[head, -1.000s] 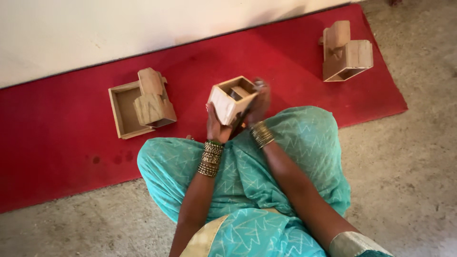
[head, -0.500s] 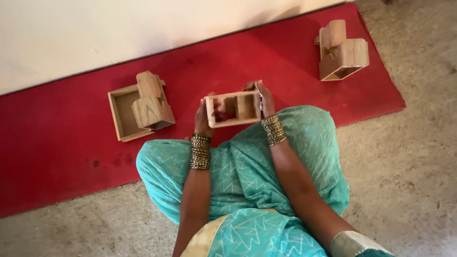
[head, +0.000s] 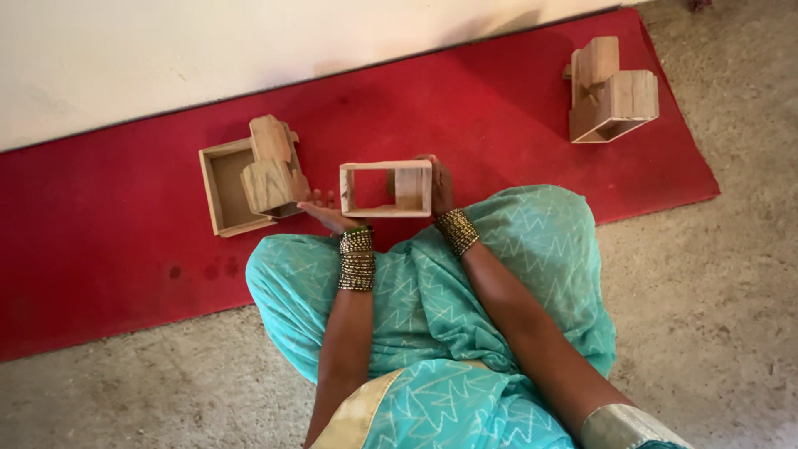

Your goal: The person sits on a red mat on the floor and wipes small wooden boxes and wooden toy-like objects one at a time with a white cloth or tissue, turning the items to clean different surfaces and setting wiped items aside.

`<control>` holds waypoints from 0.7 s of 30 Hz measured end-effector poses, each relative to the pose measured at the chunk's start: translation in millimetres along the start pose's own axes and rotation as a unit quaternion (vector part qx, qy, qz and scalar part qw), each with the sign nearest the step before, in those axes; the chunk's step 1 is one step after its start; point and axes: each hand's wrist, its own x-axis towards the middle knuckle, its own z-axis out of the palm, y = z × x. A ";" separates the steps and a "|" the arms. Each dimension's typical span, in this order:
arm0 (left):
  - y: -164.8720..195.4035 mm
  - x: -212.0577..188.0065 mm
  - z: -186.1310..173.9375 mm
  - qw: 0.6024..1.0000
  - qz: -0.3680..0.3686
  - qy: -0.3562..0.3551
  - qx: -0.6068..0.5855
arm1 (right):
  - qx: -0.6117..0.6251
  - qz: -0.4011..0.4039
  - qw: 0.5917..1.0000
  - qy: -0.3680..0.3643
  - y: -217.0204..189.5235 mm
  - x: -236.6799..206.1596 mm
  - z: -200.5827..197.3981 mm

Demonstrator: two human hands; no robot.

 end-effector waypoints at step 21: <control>7.7 8.8 -2.8 0.835 0.184 -0.356 0.377 | -0.586 -0.167 0.792 0.033 11.7 -17.8 8.7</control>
